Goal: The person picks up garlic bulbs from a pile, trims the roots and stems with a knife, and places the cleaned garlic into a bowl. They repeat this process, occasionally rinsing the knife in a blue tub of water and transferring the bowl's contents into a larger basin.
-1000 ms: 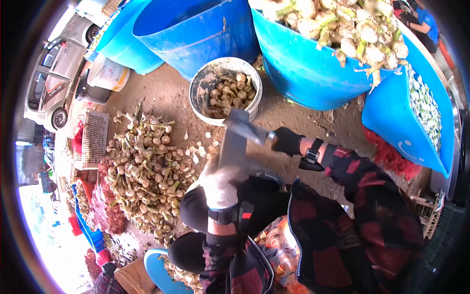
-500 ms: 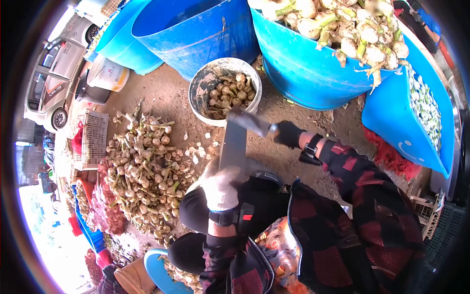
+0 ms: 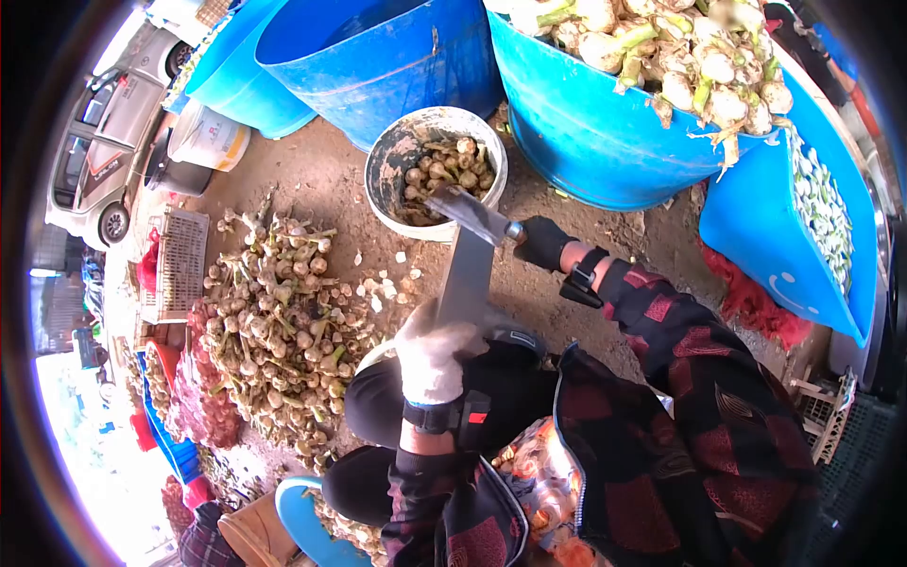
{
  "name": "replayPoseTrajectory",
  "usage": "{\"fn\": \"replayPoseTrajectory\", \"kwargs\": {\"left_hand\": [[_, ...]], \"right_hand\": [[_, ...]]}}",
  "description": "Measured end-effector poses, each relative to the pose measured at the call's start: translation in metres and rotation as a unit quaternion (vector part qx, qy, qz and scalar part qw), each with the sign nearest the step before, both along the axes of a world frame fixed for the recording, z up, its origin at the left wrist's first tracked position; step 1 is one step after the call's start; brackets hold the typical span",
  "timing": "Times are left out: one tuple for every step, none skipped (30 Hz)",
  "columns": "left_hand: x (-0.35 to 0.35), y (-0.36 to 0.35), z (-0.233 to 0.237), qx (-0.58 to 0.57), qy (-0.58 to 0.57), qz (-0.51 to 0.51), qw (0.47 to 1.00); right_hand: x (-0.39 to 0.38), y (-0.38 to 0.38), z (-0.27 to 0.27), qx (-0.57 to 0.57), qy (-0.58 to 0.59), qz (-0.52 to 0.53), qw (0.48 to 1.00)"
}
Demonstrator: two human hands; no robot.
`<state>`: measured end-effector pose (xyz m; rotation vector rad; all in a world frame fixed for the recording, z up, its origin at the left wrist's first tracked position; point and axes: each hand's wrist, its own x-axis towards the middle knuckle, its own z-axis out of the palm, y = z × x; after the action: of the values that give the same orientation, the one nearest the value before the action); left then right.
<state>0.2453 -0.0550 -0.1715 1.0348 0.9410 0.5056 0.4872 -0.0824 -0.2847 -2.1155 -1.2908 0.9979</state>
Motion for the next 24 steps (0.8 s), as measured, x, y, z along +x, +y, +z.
{"fn": "replayPoseTrajectory", "kwargs": {"left_hand": [[0.001,0.002,0.002,0.002,-0.001,0.001,1.0],[0.001,0.002,0.005,0.0,-0.006,0.008,1.0],[0.0,0.002,0.007,-0.003,-0.01,0.013,1.0],[0.002,0.003,0.007,-0.003,-0.011,0.013,1.0],[0.002,0.002,0.007,-0.008,-0.005,0.006,1.0],[0.001,0.001,0.007,-0.014,0.004,-0.001,1.0],[0.001,0.001,0.005,-0.011,0.002,-0.001,1.0],[0.0,0.001,0.003,-0.014,0.011,-0.003,1.0],[-0.001,0.002,0.001,-0.016,0.02,-0.002,1.0],[-0.002,0.001,0.002,-0.017,0.023,-0.001,1.0],[-0.004,0.001,0.003,-0.02,0.01,0.011,1.0],[-0.003,0.001,0.003,-0.021,-0.005,0.023,1.0],[-0.003,0.001,0.003,-0.022,-0.005,0.024,0.999],[-0.004,0.001,0.004,-0.02,0.003,0.008,1.0],[-0.003,0.002,0.005,-0.014,0.008,-0.007,1.0],[-0.003,0.003,0.006,-0.011,0.007,-0.007,1.0],[-0.002,0.004,0.007,-0.017,0.007,0.012,1.0],[-0.002,0.003,0.006,-0.027,0.01,0.03,0.999],[-0.004,0.001,0.005,-0.03,0.013,0.03,0.999],[-0.003,0.003,0.002,-0.027,-0.005,0.04,0.999],[-0.003,0.003,0.0,-0.025,-0.023,0.052,0.998],[-0.002,0.004,0.004,-0.004,-0.012,0.032,0.999],[0.0,0.004,0.005,-0.002,-0.014,0.033,0.999],[0.0,0.003,0.006,0.003,-0.006,0.035,0.999]], "right_hand": [[-0.004,-0.001,0.005,0.002,-0.001,0.001,1.0],[-0.015,-0.01,0.008,-0.038,0.079,0.016,0.996],[-0.027,-0.019,0.027,-0.079,0.16,0.029,0.983],[-0.029,-0.022,0.039,-0.03,0.139,0.082,0.986],[-0.023,-0.018,0.028,-0.031,0.139,0.082,0.986],[-0.013,-0.011,0.01,-0.067,0.128,0.011,0.989],[-0.007,-0.004,0.007,-0.098,0.114,-0.059,0.987],[-0.004,-0.003,0.005,-0.047,0.059,-0.031,0.997],[-0.008,-0.004,0.013,-0.044,0.059,-0.029,0.997],[-0.02,-0.011,0.021,-0.07,0.116,-0.002,0.991],[-0.031,-0.019,0.025,-0.096,0.173,0.025,0.98],[-0.035,-0.028,0.024,0.005,0.162,0.084,0.983],[-0.028,-0.026,0.019,0.004,0.162,0.084,0.983],[-0.019,-0.02,0.01,-0.045,0.14,0.01,0.989],[-0.01,-0.013,0.007,-0.089,0.114,-0.062,0.988],[-0.005,-0.012,0.003,-0.024,0.045,-0.023,0.998],[-0.007,-0.013,-0.002,-0.022,0.045,-0.021,0.999],[-0.017,-0.021,0.004,-0.062,0.116,0.011,0.991],[-0.029,-0.033,0.013,-0.103,0.188,0.04,0.976],[-0.035,-0.042,0.031,-0.03,0.195,0.09,0.976],[-0.027,-0.039,0.02,-0.031,0.193,0.09,0.977],[-0.015,-0.036,-0.002,-0.059,0.186,0.022,0.981],[-0.001,-0.031,-0.014,-0.084,0.176,-0.045,0.98],[0.006,-0.028,-0.007,-0.065,0.136,-0.052,0.987]]}}
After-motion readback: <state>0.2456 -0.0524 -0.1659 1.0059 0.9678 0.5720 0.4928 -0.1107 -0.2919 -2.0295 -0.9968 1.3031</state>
